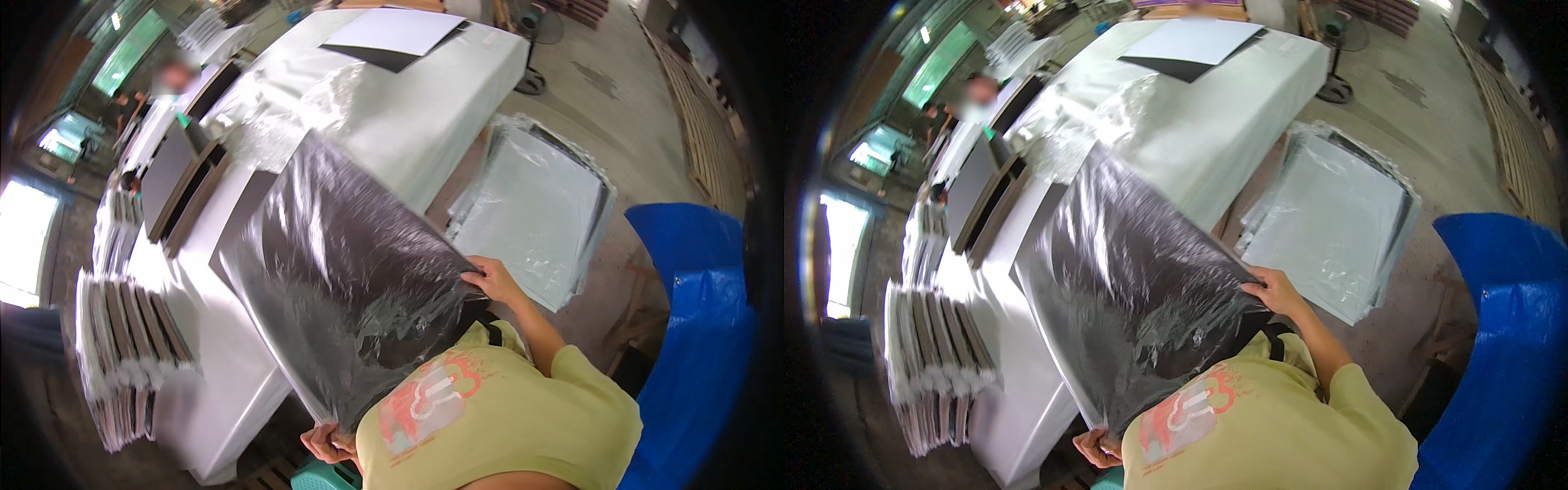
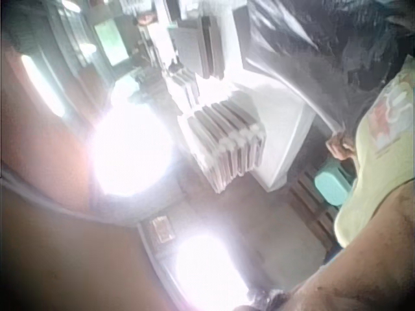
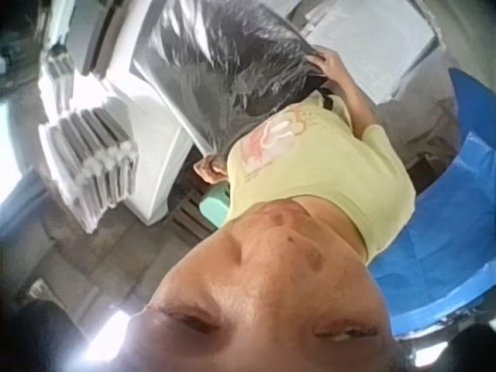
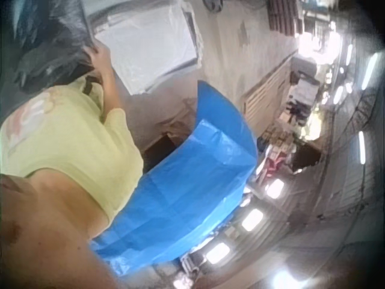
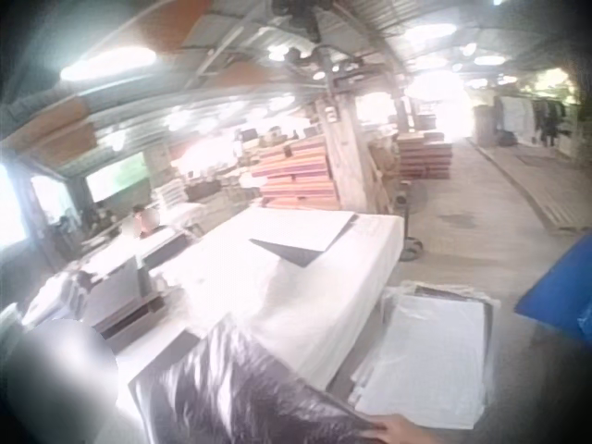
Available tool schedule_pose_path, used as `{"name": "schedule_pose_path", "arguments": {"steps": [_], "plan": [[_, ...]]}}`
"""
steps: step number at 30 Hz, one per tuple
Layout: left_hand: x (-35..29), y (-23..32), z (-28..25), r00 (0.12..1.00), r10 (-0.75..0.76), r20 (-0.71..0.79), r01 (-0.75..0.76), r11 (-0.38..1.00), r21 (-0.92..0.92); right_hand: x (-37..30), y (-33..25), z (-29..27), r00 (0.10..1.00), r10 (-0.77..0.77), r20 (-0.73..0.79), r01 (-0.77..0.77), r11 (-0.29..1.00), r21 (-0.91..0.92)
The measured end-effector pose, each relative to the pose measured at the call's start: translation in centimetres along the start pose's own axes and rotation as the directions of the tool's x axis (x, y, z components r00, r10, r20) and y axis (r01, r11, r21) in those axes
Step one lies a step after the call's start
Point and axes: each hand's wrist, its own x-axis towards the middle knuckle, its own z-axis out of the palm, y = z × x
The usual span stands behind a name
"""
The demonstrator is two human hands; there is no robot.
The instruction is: The person places black rectangular panels into plastic sleeves, smooths the plastic, and then stacks the wrapped panels on a pallet alongside other similar packaged items.
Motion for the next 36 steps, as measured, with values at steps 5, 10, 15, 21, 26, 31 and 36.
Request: {"name": "schedule_pose_path", "arguments": {"steps": [5,10,15,21,26,31,36], "plan": [[0.9,1.1,9.5,0.954,0.186,0.236,-0.133,0.965,-0.224,-6.0,5.0,-7.7,0.818,0.259,-0.514,-0.031,0.912,0.410],[-0.8,6.3,23.6,0.620,0.160,0.768,0.338,0.830,-0.445,-13.8,16.7,-15.2,0.508,0.246,-0.826,0.114,0.931,0.348],[-2.8,7.0,30.4,0.467,0.558,0.686,-0.017,0.781,-0.624,-14.8,17.6,-16.5,0.365,0.315,-0.876,0.016,0.939,0.344],[4.2,-0.3,34.4,0.517,0.180,0.837,0.109,0.956,-0.274,-12.9,22.0,-18.5,0.205,0.269,-0.941,-0.672,0.738,0.065],[11.3,-9.3,40.3,0.679,-0.093,0.728,0.190,0.980,-0.053,-6.3,13.3,-16.6,0.101,0.066,-0.993,-0.819,0.573,-0.045],[16.2,-12.6,49.1,0.704,-0.094,0.704,0.231,0.968,-0.102,4.7,13.1,-14.3,0.577,-0.148,-0.803,-0.312,0.869,-0.384],[18.5,-15.0,58.7,0.748,-0.088,0.658,0.154,0.987,-0.042,22.4,-2.7,0.7,0.935,-0.200,-0.292,0.121,0.956,-0.266]]}}
